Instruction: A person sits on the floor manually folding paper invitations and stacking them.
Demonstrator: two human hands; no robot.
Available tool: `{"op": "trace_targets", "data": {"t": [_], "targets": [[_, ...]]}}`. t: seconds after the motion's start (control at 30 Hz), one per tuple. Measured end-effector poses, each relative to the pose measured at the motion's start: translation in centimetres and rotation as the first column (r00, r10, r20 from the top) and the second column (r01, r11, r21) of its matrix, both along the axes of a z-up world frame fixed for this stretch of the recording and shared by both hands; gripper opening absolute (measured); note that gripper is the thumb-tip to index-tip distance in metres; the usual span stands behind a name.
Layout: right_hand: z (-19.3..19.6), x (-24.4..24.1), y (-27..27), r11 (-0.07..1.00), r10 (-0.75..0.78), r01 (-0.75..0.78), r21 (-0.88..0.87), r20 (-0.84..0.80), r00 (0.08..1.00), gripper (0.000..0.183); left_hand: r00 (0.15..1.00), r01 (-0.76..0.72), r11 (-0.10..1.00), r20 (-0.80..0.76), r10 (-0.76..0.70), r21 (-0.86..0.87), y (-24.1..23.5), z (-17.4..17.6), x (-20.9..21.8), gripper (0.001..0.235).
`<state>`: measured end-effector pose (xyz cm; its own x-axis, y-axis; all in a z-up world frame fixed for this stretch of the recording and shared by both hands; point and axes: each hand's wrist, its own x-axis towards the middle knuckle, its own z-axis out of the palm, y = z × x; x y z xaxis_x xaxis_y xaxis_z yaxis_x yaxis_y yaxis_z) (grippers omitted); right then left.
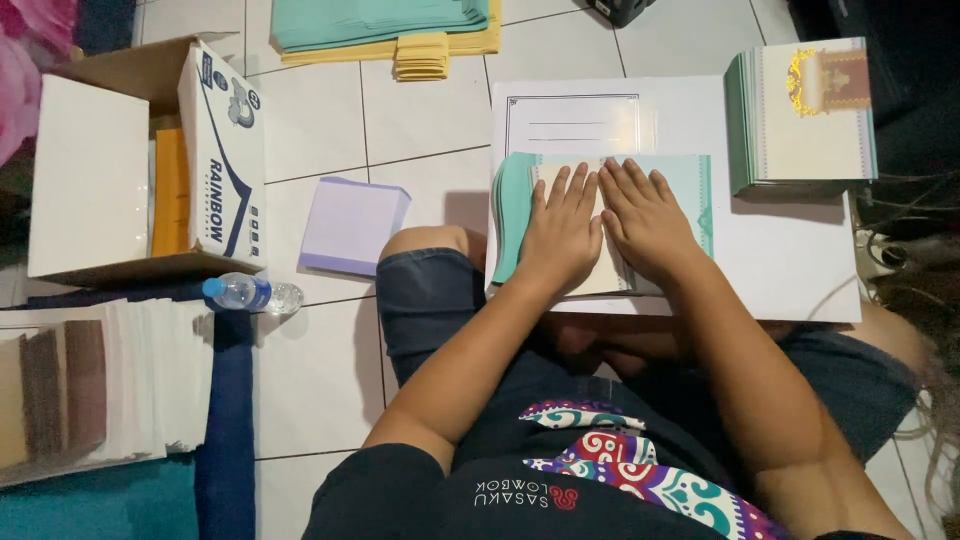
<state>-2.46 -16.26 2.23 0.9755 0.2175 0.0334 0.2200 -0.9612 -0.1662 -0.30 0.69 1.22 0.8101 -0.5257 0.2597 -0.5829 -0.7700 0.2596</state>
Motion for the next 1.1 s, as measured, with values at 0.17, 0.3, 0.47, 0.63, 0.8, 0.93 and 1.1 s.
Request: {"op": "trace_targets", "data": {"t": [0.17,0.3,0.47,0.63,0.8,0.93,1.1], "targets": [[-1.7,-2.0,0.0,0.999,-0.001,0.002,-0.046,0.020,1.000,0.065,0.994,-0.079,0.996,-0.073,0.076,-0.038,0.0,0.5,0.2,0.061],[-3.1,-5.4,0.0,0.998,-0.013,0.013,-0.063,0.007,1.000,0.067,0.986,-0.105,0.993,-0.135,0.098,-0.048,0.1,1.5,0.0,0.062],[-2.3,-2.8,-0.5,0.998,0.003,-0.007,-0.058,-0.067,0.998,0.069,0.984,-0.096,0.995,-0.151,0.093,-0.013,-0.2,1.0,0.4,0.063],[-1.2,1.0,0.4,1.000,0.003,-0.004,-0.021,-0.020,1.000,0.066,0.980,-0.097,0.995,-0.170,0.099,0.017,-0.1,0.9,0.6,0.064],[-1.2,-0.8,0.9,0.998,-0.009,0.009,-0.056,0.009,1.000,0.066,0.982,-0.102,0.995,-0.158,0.099,-0.009,-0.1,1.2,0.6,0.062],[-1.9,-3.8,0.8,0.998,-0.023,0.022,-0.061,-0.013,1.000,0.066,0.984,-0.097,0.995,-0.153,0.093,-0.017,-0.1,0.9,0.6,0.062],[-2.6,-2.8,0.1,0.997,-0.002,0.001,-0.073,-0.008,1.000,0.067,0.985,-0.092,0.996,-0.147,0.090,-0.010,-0.3,0.2,0.7,0.062]]}}
